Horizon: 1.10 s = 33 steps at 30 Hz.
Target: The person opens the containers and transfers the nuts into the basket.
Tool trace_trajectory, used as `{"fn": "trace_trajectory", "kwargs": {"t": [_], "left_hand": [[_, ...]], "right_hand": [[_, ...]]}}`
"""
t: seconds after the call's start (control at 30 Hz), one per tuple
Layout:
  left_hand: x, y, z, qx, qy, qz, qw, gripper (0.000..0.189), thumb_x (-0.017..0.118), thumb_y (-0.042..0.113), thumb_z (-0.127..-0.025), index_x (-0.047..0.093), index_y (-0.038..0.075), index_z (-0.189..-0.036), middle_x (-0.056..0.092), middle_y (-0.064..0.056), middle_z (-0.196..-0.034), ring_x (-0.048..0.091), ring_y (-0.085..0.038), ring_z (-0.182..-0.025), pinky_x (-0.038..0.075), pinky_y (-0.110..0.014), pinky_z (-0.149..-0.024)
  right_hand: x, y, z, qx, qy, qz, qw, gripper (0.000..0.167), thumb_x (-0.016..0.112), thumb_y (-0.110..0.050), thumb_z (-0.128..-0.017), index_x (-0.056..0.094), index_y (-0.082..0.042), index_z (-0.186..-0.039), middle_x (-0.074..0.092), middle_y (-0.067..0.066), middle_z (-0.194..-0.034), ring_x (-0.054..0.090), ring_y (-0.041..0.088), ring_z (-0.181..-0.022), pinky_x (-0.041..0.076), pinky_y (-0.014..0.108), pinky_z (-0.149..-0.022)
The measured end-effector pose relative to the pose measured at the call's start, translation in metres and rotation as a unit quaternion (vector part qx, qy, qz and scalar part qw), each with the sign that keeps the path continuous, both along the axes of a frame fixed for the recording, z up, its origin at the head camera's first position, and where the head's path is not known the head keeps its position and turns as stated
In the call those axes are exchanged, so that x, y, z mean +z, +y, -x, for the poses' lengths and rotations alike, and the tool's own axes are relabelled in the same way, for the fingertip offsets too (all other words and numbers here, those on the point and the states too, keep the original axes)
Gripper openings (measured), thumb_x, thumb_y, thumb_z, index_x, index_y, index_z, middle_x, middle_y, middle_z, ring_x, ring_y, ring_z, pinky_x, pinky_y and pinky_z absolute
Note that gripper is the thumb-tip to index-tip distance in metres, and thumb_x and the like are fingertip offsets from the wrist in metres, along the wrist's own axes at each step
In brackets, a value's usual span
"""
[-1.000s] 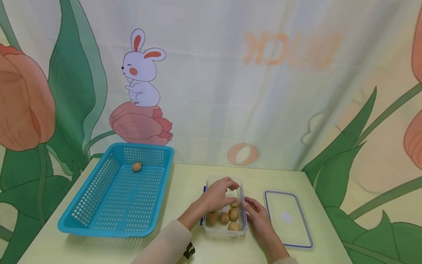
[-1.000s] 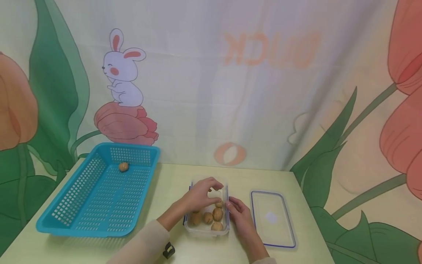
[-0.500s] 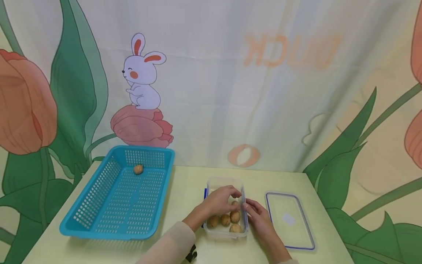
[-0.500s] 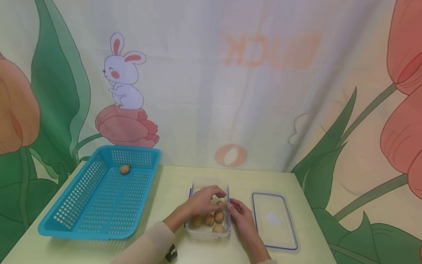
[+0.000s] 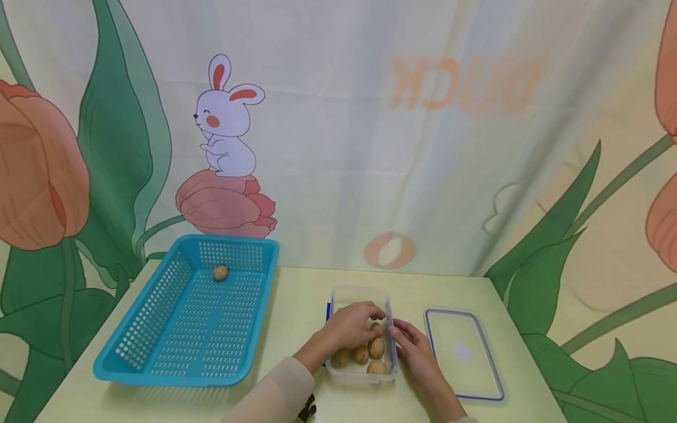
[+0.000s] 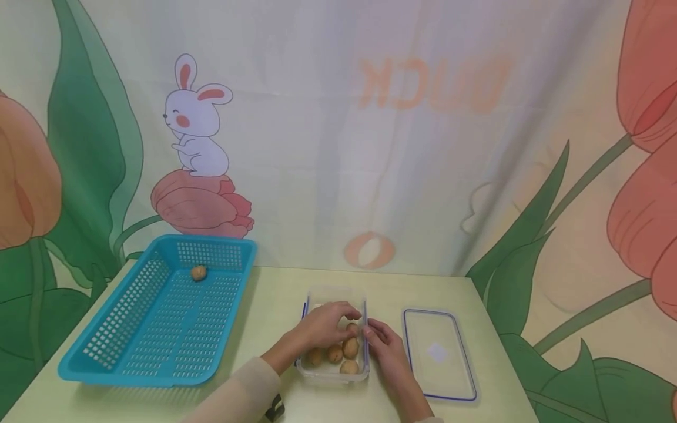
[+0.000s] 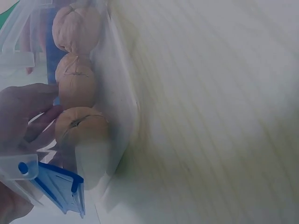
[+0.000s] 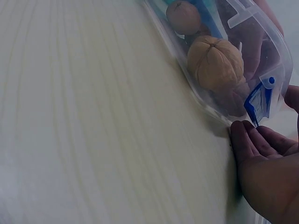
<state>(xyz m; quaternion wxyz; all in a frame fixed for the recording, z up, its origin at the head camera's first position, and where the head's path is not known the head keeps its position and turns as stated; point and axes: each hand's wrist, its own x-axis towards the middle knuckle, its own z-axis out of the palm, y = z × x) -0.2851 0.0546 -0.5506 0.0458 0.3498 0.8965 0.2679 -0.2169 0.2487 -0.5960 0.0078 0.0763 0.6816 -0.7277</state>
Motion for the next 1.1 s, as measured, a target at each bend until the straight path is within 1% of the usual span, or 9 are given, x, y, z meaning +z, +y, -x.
{"fn": "trace_trajectory", "kwargs": {"t": [0.27,0.4,0.47,0.53,0.6,0.7,0.87,0.97,1.1], "left_hand": [[-0.0010,0.0022,-0.0007,-0.003,-0.011,0.007,0.9999,0.035,0.078,0.024,-0.097,0.074,0.016,-0.131,0.074,0.004,-0.122,0.068,-0.014,-0.114,0.057,-0.035,-0.098],[-0.0015,0.0016,-0.0020,-0.005,0.009,0.030,0.9995,0.034,0.078,0.027,-0.098,0.075,0.017,-0.130,0.073,0.005,-0.120,0.069,-0.012,-0.112,0.057,-0.032,-0.096],[-0.0017,0.0013,-0.0025,-0.009,0.023,0.039,0.9989,0.032,0.077,0.029,-0.098,0.076,0.018,-0.129,0.072,0.006,-0.118,0.069,-0.009,-0.107,0.058,-0.030,-0.092],[-0.0012,0.0012,-0.0033,-0.014,0.032,0.038,0.9986,0.029,0.077,0.028,-0.098,0.078,0.019,-0.126,0.071,0.007,-0.114,0.067,-0.006,-0.099,0.057,-0.027,-0.087],[-0.0006,0.0015,-0.0039,-0.023,0.036,0.033,0.9986,0.025,0.077,0.026,-0.098,0.080,0.021,-0.123,0.069,0.008,-0.110,0.064,-0.004,-0.090,0.056,-0.025,-0.081],[-0.0001,0.0020,-0.0049,-0.029,0.039,0.025,0.9985,0.021,0.078,0.024,-0.097,0.082,0.022,-0.118,0.068,0.008,-0.106,0.059,-0.003,-0.083,0.055,-0.025,-0.076],[-0.0017,0.0019,-0.0033,-0.025,0.039,0.030,0.9985,0.020,0.077,0.023,-0.098,0.082,0.022,-0.117,0.070,0.007,-0.108,0.065,-0.005,-0.091,0.056,-0.025,-0.083],[-0.0036,0.0018,-0.0017,-0.020,0.030,0.031,0.9988,0.017,0.077,0.022,-0.098,0.081,0.020,-0.115,0.072,0.007,-0.108,0.069,-0.008,-0.097,0.057,-0.026,-0.085],[-0.0047,0.0030,-0.0007,-0.013,0.020,0.039,0.9989,0.014,0.079,0.023,-0.097,0.079,0.019,-0.110,0.074,0.009,-0.104,0.069,-0.006,-0.095,0.057,-0.026,-0.085]], "right_hand": [[-0.0001,0.0013,-0.0001,-0.002,-0.006,-0.002,1.0000,0.054,0.070,-0.028,-0.105,0.055,0.004,-0.147,0.063,0.021,-0.143,0.062,0.020,-0.126,0.055,0.030,-0.099],[-0.0005,0.0003,0.0003,-0.002,-0.004,-0.002,1.0000,0.054,0.069,-0.028,-0.105,0.055,0.005,-0.147,0.062,0.022,-0.143,0.062,0.020,-0.125,0.055,0.029,-0.098],[-0.0011,0.0001,0.0008,-0.001,-0.004,0.000,1.0000,0.054,0.069,-0.027,-0.105,0.055,0.005,-0.147,0.062,0.022,-0.144,0.062,0.020,-0.125,0.055,0.030,-0.098],[-0.0011,0.0001,0.0008,0.000,-0.004,-0.001,1.0000,0.055,0.069,-0.028,-0.105,0.055,0.005,-0.147,0.062,0.023,-0.144,0.062,0.020,-0.125,0.055,0.030,-0.098],[-0.0007,0.0006,0.0005,-0.003,-0.005,-0.002,1.0000,0.054,0.069,-0.027,-0.105,0.055,0.005,-0.146,0.062,0.022,-0.143,0.062,0.020,-0.125,0.055,0.030,-0.098],[-0.0001,0.0013,-0.0002,-0.006,-0.006,-0.004,1.0000,0.053,0.069,-0.027,-0.105,0.056,0.005,-0.146,0.063,0.022,-0.142,0.062,0.020,-0.125,0.056,0.031,-0.099],[0.0010,0.0015,0.0008,-0.002,-0.002,0.000,1.0000,0.053,0.069,-0.027,-0.106,0.055,0.005,-0.146,0.062,0.023,-0.143,0.062,0.020,-0.125,0.055,0.031,-0.100],[0.0010,0.0005,0.0009,0.001,-0.003,0.000,1.0000,0.054,0.069,-0.027,-0.105,0.055,0.005,-0.147,0.061,0.023,-0.145,0.061,0.021,-0.127,0.055,0.030,-0.099],[0.0001,-0.0004,0.0006,0.001,-0.005,-0.002,1.0000,0.054,0.069,-0.027,-0.105,0.055,0.004,-0.147,0.061,0.022,-0.146,0.059,0.024,-0.130,0.055,0.029,-0.099]]}}
